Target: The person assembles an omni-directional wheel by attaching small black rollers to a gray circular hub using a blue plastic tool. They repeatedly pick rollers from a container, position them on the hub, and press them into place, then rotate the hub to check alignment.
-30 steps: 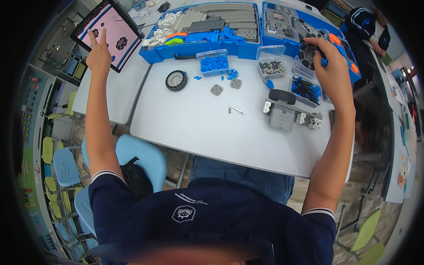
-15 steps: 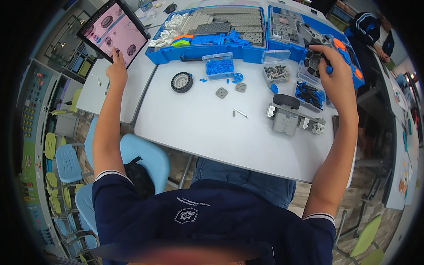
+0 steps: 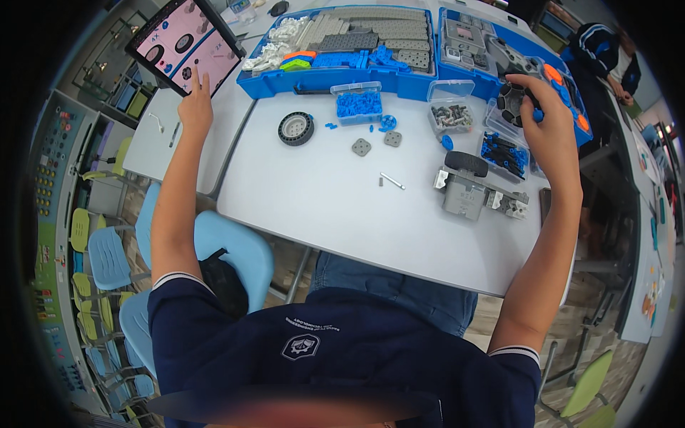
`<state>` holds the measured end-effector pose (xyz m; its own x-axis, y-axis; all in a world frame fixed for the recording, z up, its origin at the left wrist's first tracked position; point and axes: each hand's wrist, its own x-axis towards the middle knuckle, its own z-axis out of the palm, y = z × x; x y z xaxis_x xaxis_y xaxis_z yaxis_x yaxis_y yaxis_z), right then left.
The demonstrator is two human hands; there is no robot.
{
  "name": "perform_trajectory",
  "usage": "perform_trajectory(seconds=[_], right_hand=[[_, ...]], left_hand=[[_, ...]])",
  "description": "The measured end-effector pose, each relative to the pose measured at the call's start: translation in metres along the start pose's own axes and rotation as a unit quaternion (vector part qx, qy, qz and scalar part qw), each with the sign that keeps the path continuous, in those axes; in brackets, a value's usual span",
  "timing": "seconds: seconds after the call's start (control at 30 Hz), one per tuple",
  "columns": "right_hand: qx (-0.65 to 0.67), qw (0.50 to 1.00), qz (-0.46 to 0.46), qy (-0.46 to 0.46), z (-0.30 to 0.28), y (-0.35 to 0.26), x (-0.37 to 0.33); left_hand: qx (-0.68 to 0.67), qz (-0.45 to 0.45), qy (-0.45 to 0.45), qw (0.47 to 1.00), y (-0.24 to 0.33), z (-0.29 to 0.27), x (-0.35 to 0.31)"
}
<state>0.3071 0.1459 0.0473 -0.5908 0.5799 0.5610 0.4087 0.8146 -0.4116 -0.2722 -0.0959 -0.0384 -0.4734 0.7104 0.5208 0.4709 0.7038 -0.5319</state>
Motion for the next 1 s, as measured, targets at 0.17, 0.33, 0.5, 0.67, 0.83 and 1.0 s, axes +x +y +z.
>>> perform_trajectory(seconds=[0.17,0.33,0.5,0.67,0.83,1.0], right_hand=[[0.003,1.000,-0.006,0.006,0.000,0.008,0.000],[-0.031,0.998,-0.044,0.020,-0.004,0.012,0.001],[-0.037,0.999,0.006,0.037,-0.009,0.006,-0.005],[-0.024,0.998,0.003,0.050,-0.009,-0.003,-0.005],[-0.064,0.993,-0.056,0.083,-0.009,-0.011,-0.002],[-0.055,0.997,0.000,0.052,-0.014,-0.009,-0.004]], left_hand=[[0.018,0.011,-0.030,0.999,-0.003,0.023,-0.004],[0.076,0.038,-0.035,0.996,-0.014,0.050,-0.011],[0.049,0.080,0.060,0.994,-0.026,0.062,-0.009],[0.122,0.122,0.085,0.981,-0.035,0.067,-0.007],[0.163,0.156,0.131,0.965,-0.049,0.055,-0.004],[0.053,0.172,0.139,0.974,-0.068,0.039,0.005]])
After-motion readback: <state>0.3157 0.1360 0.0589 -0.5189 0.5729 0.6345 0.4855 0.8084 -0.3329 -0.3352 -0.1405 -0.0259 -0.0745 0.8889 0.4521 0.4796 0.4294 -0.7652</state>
